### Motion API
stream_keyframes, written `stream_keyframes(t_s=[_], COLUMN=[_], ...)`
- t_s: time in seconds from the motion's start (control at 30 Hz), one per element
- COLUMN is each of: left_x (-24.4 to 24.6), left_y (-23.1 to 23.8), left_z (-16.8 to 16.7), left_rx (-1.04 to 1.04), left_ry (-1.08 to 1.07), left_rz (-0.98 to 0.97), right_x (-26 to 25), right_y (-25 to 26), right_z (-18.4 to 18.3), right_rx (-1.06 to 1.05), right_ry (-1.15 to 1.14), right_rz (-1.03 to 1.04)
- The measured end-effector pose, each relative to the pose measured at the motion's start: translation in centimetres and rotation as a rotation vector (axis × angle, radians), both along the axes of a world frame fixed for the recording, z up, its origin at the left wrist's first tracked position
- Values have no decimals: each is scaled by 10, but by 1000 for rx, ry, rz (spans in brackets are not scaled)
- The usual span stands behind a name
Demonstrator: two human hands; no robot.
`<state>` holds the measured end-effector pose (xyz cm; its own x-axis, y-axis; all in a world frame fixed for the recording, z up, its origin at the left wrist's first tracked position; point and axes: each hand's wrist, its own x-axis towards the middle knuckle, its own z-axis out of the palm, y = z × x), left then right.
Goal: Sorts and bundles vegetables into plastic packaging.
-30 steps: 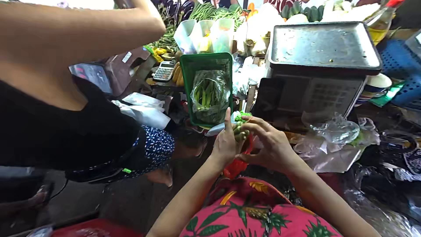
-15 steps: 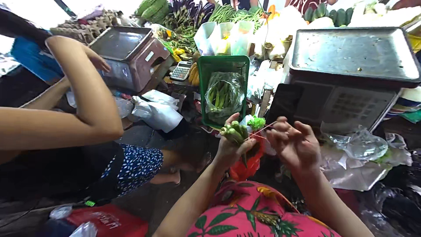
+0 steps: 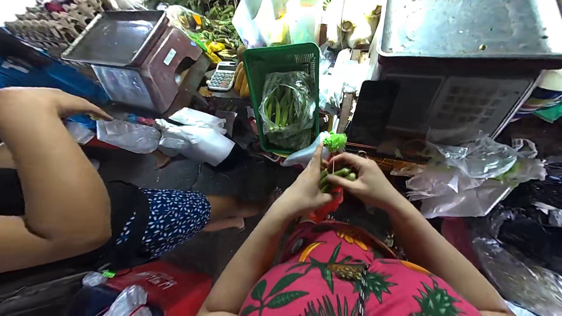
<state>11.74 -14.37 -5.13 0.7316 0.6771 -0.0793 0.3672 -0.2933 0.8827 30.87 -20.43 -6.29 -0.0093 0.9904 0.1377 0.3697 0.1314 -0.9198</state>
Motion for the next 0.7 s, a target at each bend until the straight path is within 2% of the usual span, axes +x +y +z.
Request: stream_keyframes(t_s=[0.07,0.1,0.13,0.2,0.27,0.3,0.37,0.4,0.43,0.5,0.57,0.63,0.7], left_x=[-11,-18,-22,-23,-14,-9,-10,-14,-18,-24,-32,-44,-55], left_y=[9,15,20,21,13,7,-9,-17,-23,-32,-36,-34,-29], left_z=[-3,-10,-22,-59,-105,-124,-160,-175,-180,-168,-146,-127,-114], left_rx=[-266,-340,-348,-243,-236,-255,-223,-188,-168,-180,-236,-258,-270], left_ry=[-219,-229,-137,253,597,694,724,697,669,654,676,683,685], left_rz=[-50,-64,-66,-78,-123,-136,-62,3,50,77,70,89,122], right_x=[18,27,35,42,33,25,9,1,-6,-16,-24,-26,-25], right_y=[-5,-9,-13,-18,-21,-20,-15,-12,-8,1,13,23,23], right_z=[-2,-4,-6,-15,-26,-33,-59,-77,-96,-135,-161,-167,-159], right_rx=[-17,-17,-30,-114,-311,-463,-773,-863,-887,-770,-639,-697,-777], right_ry=[126,170,214,346,580,715,945,1021,1071,1106,938,484,64], right_rz=[-53,-90,-125,-187,-232,-258,-290,-311,-327,-331,-424,-498,-358])
